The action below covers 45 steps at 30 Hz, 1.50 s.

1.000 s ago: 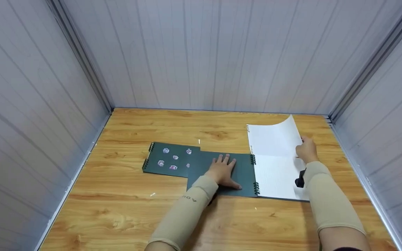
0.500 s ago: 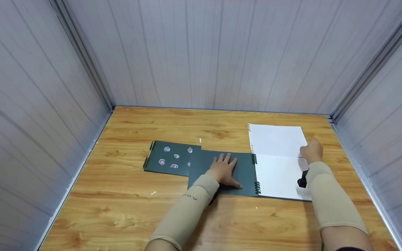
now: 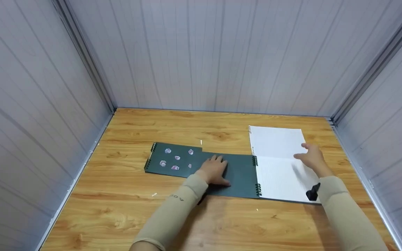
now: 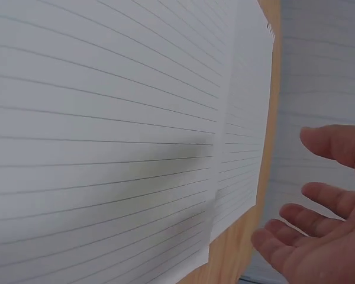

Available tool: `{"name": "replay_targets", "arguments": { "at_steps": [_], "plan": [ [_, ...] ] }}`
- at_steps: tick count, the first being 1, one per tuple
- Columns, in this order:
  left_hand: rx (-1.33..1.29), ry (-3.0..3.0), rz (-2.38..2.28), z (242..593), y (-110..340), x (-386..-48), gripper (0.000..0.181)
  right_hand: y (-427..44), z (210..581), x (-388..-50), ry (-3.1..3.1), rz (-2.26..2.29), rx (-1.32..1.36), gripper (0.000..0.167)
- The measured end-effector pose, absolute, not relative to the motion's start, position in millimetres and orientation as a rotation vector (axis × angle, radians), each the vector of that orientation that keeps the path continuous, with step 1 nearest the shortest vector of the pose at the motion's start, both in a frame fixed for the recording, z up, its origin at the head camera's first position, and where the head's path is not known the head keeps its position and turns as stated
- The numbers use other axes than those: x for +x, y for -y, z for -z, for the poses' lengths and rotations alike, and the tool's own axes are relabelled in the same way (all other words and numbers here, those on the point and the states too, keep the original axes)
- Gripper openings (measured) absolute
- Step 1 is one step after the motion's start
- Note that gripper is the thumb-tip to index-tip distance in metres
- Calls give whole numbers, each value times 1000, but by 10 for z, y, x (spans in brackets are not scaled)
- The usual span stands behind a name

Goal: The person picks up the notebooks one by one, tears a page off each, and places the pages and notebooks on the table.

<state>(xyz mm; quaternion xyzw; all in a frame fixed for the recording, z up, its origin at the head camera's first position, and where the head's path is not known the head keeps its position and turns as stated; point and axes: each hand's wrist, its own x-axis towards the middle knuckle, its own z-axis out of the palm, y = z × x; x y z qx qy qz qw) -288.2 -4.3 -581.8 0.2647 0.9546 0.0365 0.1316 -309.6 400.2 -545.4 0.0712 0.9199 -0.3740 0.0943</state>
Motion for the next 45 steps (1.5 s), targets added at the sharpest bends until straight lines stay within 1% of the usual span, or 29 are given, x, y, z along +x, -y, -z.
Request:
{"name": "replay_targets", "arguments": {
  "at_steps": [4, 10, 15, 21, 26, 29, 35, 38, 45],
  "plan": [
    [790, -2780, -57, 5806, 217, -2855, 94, -3990, 5503, -2913, -2711, 1019, 183, 80],
    [782, -2789, -77, 5786, 449, -2746, 88, -4025, 5615, -2697, -2661, 896, 229, 83],
    [736, -2820, -72, 5773, 583, -2603, 75, -4040, 5716, -2574, -2690, 776, 221, 86],
    [636, -2953, -134, 5802, 671, -2408, 53, -4027, 5779, -2502, -2699, 718, 208, 92],
    [522, -3079, -192, 5810, 700, -2272, 43, -4009, 5791, -2479, -2724, 724, 205, 90],
    [427, -3103, -168, 5818, 703, -2228, 43, -4010, 5796, -2473, -2744, 710, 204, 87],
    [263, -3094, -79, 5831, 692, -2163, 49, -4042, 5816, -2459, -2739, 685, 245, 92],
    [221, -3094, -34, 5839, 687, -2121, 53, -4044, 5819, -2439, -2730, 680, 260, 95],
    [166, -3038, -94, 5867, 679, -2118, 56, -4029, 5823, -2403, -2731, 672, 275, 90]
  ]
}}
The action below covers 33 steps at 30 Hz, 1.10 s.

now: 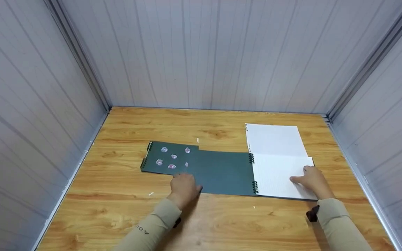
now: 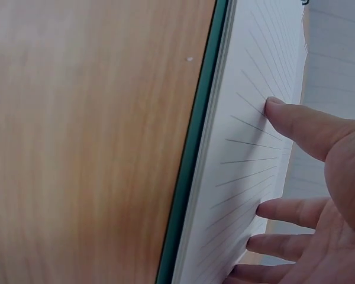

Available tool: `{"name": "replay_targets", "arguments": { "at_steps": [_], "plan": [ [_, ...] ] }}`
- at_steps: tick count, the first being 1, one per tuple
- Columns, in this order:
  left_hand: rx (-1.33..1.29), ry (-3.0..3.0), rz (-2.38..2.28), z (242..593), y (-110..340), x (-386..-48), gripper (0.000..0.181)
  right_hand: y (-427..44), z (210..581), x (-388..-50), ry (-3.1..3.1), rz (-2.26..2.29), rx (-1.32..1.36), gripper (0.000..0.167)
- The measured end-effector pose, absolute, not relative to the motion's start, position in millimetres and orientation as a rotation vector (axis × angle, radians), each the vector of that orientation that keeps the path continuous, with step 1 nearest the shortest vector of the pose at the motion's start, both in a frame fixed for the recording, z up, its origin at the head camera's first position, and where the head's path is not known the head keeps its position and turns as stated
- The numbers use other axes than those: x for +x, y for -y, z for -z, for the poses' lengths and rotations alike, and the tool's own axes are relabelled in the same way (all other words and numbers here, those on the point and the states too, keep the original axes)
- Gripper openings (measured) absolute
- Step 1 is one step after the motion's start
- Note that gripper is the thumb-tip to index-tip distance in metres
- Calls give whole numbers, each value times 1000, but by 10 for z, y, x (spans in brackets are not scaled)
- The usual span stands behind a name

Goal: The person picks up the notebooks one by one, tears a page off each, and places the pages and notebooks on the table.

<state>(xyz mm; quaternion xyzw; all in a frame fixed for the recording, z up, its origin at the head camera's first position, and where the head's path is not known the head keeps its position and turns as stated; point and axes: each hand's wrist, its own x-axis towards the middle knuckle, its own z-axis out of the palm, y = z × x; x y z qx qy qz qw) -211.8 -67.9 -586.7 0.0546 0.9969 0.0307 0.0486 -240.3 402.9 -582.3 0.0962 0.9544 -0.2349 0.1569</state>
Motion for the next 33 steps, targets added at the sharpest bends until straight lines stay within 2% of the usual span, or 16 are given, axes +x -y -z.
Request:
{"name": "replay_targets", "arguments": {
  "at_steps": [11, 17, 25, 29, 33],
  "plan": [
    [82, -3017, -306, 5885, 719, -2153, 60, -4029, 5830, -2385, -2730, 726, 288, 90],
    [33, -2985, -463, 5877, 792, -2168, 74, -4038, 5843, -2372, -2733, 746, 285, 91],
    [4, -2754, -1008, 5735, 880, -2230, 85, -4034, 5877, -2351, -2716, 790, 293, 99],
    [44, -2596, -1346, 5673, 870, -2252, 74, -4028, 5879, -2354, -2715, 784, 296, 98],
    [96, -2431, -1685, 5683, 784, -2231, 55, -4006, 5880, -2353, -2712, 779, 294, 97]
  ]
}}
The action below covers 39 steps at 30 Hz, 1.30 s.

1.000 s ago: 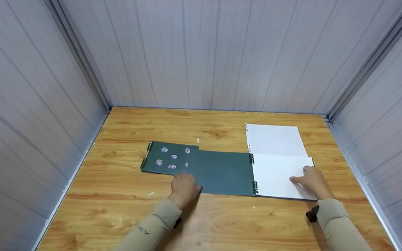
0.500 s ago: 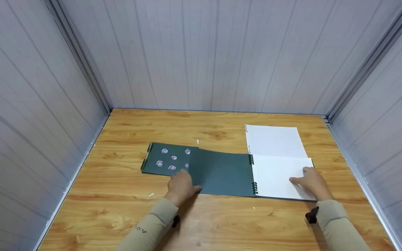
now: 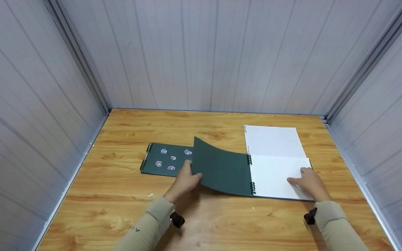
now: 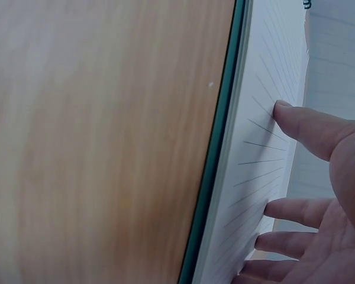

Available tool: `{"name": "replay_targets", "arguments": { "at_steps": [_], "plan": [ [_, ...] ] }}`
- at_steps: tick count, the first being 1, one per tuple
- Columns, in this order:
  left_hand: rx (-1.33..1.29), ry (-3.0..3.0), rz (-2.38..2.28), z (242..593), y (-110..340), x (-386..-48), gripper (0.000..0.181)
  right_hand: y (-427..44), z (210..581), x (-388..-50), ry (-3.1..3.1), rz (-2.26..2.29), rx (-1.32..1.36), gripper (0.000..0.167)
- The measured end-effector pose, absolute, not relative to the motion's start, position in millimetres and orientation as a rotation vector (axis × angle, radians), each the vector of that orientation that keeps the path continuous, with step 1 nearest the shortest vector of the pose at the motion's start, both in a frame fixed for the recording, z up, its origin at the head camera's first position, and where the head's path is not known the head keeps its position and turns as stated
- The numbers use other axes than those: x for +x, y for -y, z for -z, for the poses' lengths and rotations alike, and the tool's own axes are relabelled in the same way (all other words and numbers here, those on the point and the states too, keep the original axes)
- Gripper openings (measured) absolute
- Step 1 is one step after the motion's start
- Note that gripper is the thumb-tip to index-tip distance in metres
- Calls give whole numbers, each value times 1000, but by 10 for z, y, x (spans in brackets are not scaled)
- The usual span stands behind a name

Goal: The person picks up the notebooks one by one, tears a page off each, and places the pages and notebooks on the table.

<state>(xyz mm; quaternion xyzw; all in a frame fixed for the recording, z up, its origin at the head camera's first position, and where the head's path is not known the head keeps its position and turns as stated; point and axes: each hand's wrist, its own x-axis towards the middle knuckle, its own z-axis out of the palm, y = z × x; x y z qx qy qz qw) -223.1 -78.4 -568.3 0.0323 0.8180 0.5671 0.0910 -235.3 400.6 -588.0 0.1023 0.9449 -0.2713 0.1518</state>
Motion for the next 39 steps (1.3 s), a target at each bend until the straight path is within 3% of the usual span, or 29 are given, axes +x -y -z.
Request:
{"name": "replay_targets", "arguments": {
  "at_steps": [4, 8, 18, 24, 32, 39],
  "plan": [
    [204, -2262, -2075, 5711, 654, -2173, 48, -3985, 5883, -2341, -2726, 770, 277, 95],
    [309, -2158, -2288, 5709, 515, -2132, 55, -3969, 5891, -2333, -2759, 750, 231, 94],
    [164, -1869, -2322, 5710, 40, -2114, 71, -3925, 5924, -2333, -2806, 676, 165, 94],
    [224, -1888, -2235, 5763, -214, -2110, 84, -3841, 5942, -2334, -2807, 696, 164, 93],
    [560, -1999, -2089, 5839, -468, -2157, 71, -3839, 5934, -2337, -2807, 740, 187, 83],
    [665, -2128, -1931, 5772, -690, -2195, 50, -3826, 5691, -2353, -2837, 969, 295, 76]
  ]
}}
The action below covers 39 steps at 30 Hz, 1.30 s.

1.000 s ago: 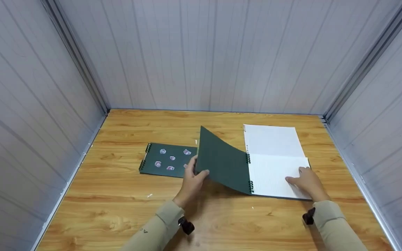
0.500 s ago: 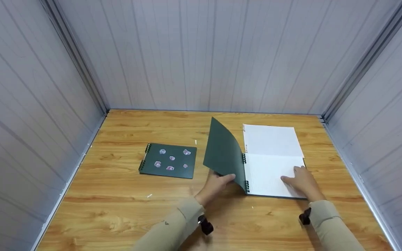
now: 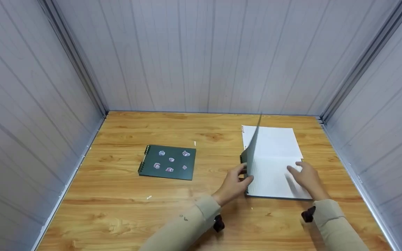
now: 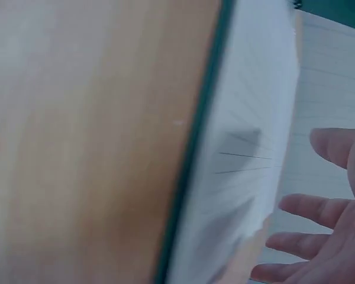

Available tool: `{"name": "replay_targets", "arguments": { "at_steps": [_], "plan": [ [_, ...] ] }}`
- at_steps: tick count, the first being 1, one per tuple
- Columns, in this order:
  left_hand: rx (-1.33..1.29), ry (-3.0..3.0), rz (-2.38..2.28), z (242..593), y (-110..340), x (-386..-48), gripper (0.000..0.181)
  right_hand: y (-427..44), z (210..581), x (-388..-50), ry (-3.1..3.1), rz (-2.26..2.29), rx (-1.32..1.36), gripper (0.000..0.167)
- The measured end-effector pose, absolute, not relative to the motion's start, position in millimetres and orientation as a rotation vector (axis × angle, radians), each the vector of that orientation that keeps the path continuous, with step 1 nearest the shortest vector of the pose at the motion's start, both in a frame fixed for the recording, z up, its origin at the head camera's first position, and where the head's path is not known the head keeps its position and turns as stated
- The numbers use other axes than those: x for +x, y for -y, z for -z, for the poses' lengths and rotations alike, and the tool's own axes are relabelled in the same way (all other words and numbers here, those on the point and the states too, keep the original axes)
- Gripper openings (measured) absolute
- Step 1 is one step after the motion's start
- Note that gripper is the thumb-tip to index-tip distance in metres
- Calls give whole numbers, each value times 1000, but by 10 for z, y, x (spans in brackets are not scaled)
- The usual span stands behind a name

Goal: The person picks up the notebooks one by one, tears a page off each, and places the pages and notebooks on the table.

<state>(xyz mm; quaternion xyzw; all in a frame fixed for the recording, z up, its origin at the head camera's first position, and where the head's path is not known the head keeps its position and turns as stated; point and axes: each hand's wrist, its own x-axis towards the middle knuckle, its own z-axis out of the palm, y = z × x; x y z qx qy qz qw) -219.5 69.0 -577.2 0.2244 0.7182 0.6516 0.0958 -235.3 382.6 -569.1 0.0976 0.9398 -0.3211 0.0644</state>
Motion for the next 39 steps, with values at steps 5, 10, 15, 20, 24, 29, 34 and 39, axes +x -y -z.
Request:
{"name": "replay_targets", "arguments": {
  "at_steps": [5, 10, 15, 20, 24, 29, 34, 39],
  "plan": [
    [727, -2316, -1749, 5772, -834, -2206, 47, -3722, 5301, -2407, -2851, 1276, 243, 72],
    [822, -2559, -1441, 5812, -943, -2216, 44, -3588, 4923, -2446, -2700, 1662, 217, 70],
    [918, -2683, -1145, 5853, -1033, -2209, 36, -3609, 4696, -2414, -2660, 1698, 243, 78],
    [1009, -2777, -869, 5880, -1117, -2212, 37, -3746, 4568, -2348, -2615, 1474, 185, 70],
    [1095, -2885, -582, 5920, -1147, -2218, 32, -3842, 4575, -2311, -2593, 1313, 115, 58],
    [1191, -2977, -274, 6001, -1162, -2195, 20, -3909, 4732, -2282, -2653, 1172, 169, 35],
    [1301, -2992, -143, 6005, -1155, -2172, 16, -4001, 4922, -2277, -2738, 1016, 282, 24],
    [1356, -3000, -68, 5999, -1091, -2191, 16, -4101, 5166, -2283, -2804, 842, 338, 25]
  ]
}}
